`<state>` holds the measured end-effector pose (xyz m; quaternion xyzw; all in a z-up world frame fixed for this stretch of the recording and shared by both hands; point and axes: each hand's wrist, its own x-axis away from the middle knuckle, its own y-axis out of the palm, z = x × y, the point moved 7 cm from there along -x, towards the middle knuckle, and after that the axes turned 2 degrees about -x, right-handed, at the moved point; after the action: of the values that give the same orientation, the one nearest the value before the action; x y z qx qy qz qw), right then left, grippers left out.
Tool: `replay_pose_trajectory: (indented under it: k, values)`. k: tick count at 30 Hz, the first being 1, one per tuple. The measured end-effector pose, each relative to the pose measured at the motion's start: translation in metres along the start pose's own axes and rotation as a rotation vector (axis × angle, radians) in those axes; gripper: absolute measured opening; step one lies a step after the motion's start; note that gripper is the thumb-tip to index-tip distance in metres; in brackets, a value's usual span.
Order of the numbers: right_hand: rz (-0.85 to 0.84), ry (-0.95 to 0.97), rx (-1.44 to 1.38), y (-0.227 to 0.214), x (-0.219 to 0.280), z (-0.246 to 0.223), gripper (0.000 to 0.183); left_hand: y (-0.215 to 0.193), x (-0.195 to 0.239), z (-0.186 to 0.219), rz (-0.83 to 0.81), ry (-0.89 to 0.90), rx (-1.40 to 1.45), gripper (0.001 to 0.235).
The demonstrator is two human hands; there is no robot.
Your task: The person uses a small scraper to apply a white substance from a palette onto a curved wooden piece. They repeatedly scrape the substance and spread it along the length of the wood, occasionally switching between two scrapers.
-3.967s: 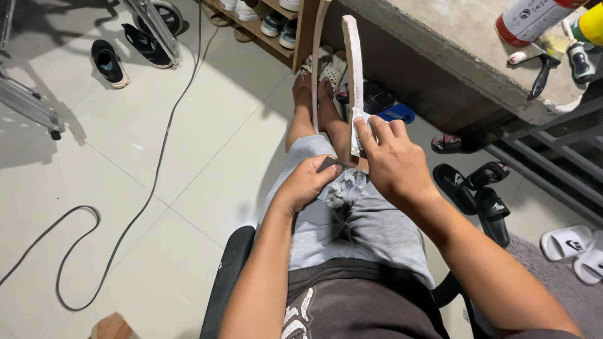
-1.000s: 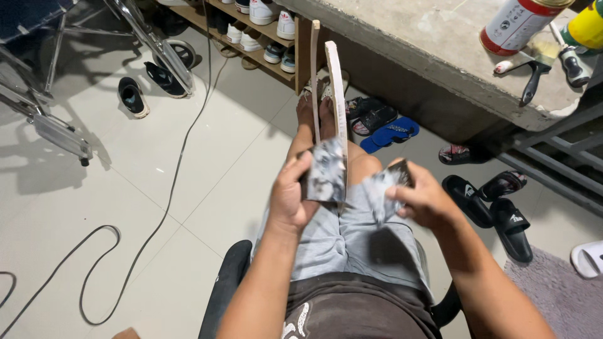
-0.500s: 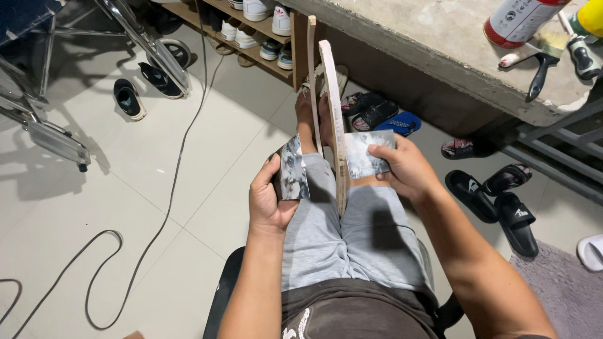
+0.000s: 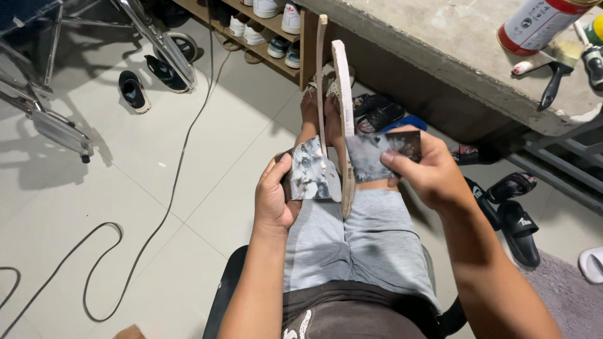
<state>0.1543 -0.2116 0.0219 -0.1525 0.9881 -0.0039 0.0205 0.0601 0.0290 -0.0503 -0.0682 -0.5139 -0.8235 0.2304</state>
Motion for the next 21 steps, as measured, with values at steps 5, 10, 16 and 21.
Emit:
replay_pose_trajectory:
  k: [5,10,16,21]
  values:
    - [0.013,0.083,-0.095,0.032,0.036,-0.015,0.016,-0.001,-0.001,0.001,-0.063,0.071,-0.042,0.005]
    - [0.042,0.27,-0.322,0.047,0.054,0.002,0.018,-0.01,-0.008,0.0,-0.109,0.143,-0.154,0.005]
    - [0.075,0.23,-0.156,0.03,0.057,-0.012,0.019,-0.007,-0.005,0.013,-0.108,0.257,-0.336,0.006]
    - [-0.118,-0.11,0.515,0.015,0.042,-0.043,0.017,-0.014,-0.012,0.009,-0.133,0.26,-0.402,0.007]
